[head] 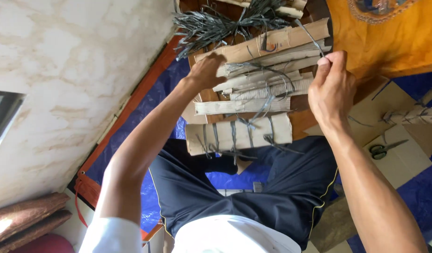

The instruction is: Bundling wooden slats and furniture components together using wire and protective paper wrapping.

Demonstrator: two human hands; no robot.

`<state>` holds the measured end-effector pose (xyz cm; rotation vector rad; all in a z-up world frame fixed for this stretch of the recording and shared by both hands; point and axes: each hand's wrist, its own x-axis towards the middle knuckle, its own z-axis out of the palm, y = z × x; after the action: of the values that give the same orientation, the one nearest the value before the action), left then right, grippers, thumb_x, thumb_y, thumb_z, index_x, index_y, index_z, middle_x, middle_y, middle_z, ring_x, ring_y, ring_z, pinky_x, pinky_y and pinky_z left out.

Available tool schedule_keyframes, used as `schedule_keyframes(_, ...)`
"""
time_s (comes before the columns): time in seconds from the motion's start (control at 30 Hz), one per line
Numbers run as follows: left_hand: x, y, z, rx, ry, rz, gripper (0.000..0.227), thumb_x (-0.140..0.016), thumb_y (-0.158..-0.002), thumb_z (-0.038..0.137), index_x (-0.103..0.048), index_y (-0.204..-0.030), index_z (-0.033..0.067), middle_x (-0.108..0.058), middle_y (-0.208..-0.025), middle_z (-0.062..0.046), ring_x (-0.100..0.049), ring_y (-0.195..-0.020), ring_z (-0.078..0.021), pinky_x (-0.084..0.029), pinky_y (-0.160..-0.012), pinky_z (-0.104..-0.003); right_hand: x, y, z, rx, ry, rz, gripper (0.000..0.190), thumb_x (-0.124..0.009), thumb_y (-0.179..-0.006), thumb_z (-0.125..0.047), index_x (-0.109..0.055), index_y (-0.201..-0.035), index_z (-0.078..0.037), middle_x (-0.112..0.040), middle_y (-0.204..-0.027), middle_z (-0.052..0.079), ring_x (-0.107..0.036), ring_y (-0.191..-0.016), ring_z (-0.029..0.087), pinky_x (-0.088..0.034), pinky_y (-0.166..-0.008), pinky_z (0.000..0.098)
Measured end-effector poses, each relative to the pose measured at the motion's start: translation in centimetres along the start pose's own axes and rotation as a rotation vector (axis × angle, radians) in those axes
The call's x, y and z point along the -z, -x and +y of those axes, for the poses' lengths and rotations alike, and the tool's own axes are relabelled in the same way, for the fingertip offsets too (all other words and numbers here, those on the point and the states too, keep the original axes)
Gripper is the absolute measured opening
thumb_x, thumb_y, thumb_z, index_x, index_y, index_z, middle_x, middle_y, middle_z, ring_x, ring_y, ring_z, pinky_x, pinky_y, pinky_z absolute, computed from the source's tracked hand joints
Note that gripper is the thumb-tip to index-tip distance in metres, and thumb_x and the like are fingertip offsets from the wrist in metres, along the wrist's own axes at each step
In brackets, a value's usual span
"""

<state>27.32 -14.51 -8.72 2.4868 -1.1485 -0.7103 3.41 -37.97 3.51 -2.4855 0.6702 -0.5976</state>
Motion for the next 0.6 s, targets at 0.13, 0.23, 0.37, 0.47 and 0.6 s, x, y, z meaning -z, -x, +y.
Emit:
schedule_keyframes(0.13,-3.6,-3.5,-0.1,-0.101,-0.164,0.070,0.082,-0.092,-0.066,0.028,-0.055,-0.134,0.0015,-0.058,-0.130,-0.023,-0.059,-0.112,-0.0376,-0.051,-0.093,-0.053,0.6,0.1,-0.8,-0.033,0.019,-0.061,0.008,-0.052,-0.115,-0.011,-0.053,-0.117,-0.004,-0.070,-0.094,0.021,-0.067,-0.083,0.046,-0.047,-0.074,0.0567)
schedule_keyframes(0.23,-4.4,-5.7,-0.9,-0.001,-0.104,0.046,0.063,-0.076,-0.079,0.021,-0.058,-0.138,0.0065,-0.066,-0.121,-0.022,-0.067,-0.096,-0.0334,-0.057,-0.080,-0.049,0.5,-0.1,-0.5,-0.008,0.054,-0.075,0.007,-0.053,-0.115,-0.011,-0.054,-0.117,-0.004,-0.071,-0.096,0.021,-0.067,-0.085,0.046,-0.048,-0.075,0.0566)
schedule_keyframes(0.37,-6.3,-9.4,-5.6,0.078,0.003,0.066,0.041,-0.067,-0.095,0.013,-0.060,-0.135,0.0057,-0.067,-0.120,-0.022,-0.071,-0.077,-0.0250,-0.062,-0.064,-0.038,0.5,-0.1,-0.4,-0.021,0.090,-0.093,0.007,-0.055,-0.115,-0.011,-0.055,-0.118,-0.004,-0.071,-0.095,0.021,-0.067,-0.085,0.047,-0.047,-0.074,0.0567)
schedule_keyframes(0.47,-5.4,-9.1,-6.0,0.010,0.028,0.256,0.036,-0.072,-0.091,0.012,-0.063,-0.124,0.0002,-0.066,-0.121,-0.022,-0.069,-0.074,-0.0245,-0.062,-0.057,-0.036,0.5,-0.2,-0.5,-0.016,0.099,-0.105,0.007,-0.056,-0.114,-0.011,-0.055,-0.118,-0.004,-0.070,-0.094,0.021,-0.067,-0.085,0.046,-0.047,-0.074,0.0567)
schedule_keyframes(0.6,-6.6,-8.2,-6.0,-0.137,-0.285,0.676,0.038,-0.073,-0.078,0.015,-0.064,-0.113,0.0051,-0.067,-0.103,-0.014,-0.069,-0.077,-0.0226,-0.061,-0.064,-0.037,0.3,-0.1,-0.4,-0.018,0.069,-0.099,0.007,-0.055,-0.115,-0.010,-0.054,-0.115,-0.003,-0.072,-0.096,0.019,-0.069,-0.085,0.044,-0.049,-0.075,0.0548)
